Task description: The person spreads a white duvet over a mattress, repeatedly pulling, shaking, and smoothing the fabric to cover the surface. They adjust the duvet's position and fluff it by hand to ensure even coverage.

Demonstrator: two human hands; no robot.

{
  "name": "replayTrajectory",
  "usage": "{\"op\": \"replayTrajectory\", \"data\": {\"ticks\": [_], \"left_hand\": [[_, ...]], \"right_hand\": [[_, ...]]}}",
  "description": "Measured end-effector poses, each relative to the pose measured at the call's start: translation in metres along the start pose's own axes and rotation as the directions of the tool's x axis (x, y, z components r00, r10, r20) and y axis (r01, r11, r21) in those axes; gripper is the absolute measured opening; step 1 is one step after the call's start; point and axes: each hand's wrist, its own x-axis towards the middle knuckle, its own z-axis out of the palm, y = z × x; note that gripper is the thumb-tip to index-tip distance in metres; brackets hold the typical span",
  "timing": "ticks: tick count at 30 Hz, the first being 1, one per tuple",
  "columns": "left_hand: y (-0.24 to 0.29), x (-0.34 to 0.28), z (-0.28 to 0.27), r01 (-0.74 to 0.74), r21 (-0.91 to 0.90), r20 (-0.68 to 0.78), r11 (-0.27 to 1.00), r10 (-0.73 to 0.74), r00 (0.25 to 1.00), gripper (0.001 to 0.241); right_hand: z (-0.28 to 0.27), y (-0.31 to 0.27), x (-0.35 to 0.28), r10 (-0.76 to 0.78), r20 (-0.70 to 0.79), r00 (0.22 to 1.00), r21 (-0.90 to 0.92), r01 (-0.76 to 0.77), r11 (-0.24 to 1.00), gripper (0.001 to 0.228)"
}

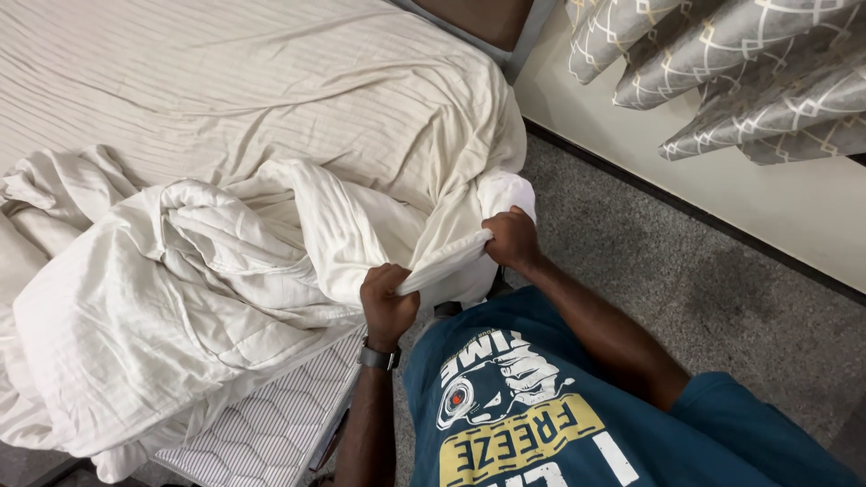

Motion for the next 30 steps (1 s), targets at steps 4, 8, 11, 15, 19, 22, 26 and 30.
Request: {"op": "replayTrajectory", "data": {"ticks": [4,8,11,15,19,22,26,30], "left_hand": [[0.006,0.006,-0.012,-0.009,-0.111,-0.06,0.994,0.003,0.998,0.018],[0.01,0.007,-0.022,-0.036,-0.153,-0.109,0.987,0.019,0.994,0.017],[0.001,0.009,-0.031,-0.04,-0.12,-0.148,0.992,0.022,0.989,0.017],[-0.011,0.008,-0.054,0.057,-0.106,-0.23,0.993,-0.08,0.97,0.015],[0.03,0.039,-0.06,0.086,-0.104,-0.226,0.991,-0.107,0.968,0.013],[0.018,0.035,-0.045,0.114,0.079,-0.236,0.99,-0.092,0.967,0.053],[0.019,0.009,-0.003,-0.009,0.399,-0.234,0.917,0.112,0.966,0.091],[0.045,-0.022,0.028,0.098,0.374,0.036,0.922,-0.121,0.992,0.13]], "right_hand": [[-0.028,-0.032,-0.002,-0.097,-0.088,0.991,0.076,0.104,0.992,0.017],[-0.049,-0.061,-0.005,-0.148,-0.176,0.973,0.091,0.166,0.982,0.022],[-0.063,-0.081,-0.006,-0.167,-0.203,0.965,0.12,0.193,0.974,0.024],[-0.118,-0.159,-0.004,-0.259,-0.303,0.917,0.26,0.341,0.904,0.032],[-0.097,-0.157,0.015,-0.384,-0.354,0.853,0.13,0.451,0.883,0.027],[-0.064,-0.12,0.032,-0.355,-0.226,0.907,0.061,0.377,0.924,0.022],[-0.09,-0.122,0.046,0.044,-0.004,0.999,0.165,-0.043,0.985,0.019],[-0.109,-0.145,0.048,0.185,0.015,0.983,0.345,-0.178,0.921,0.012]]}}
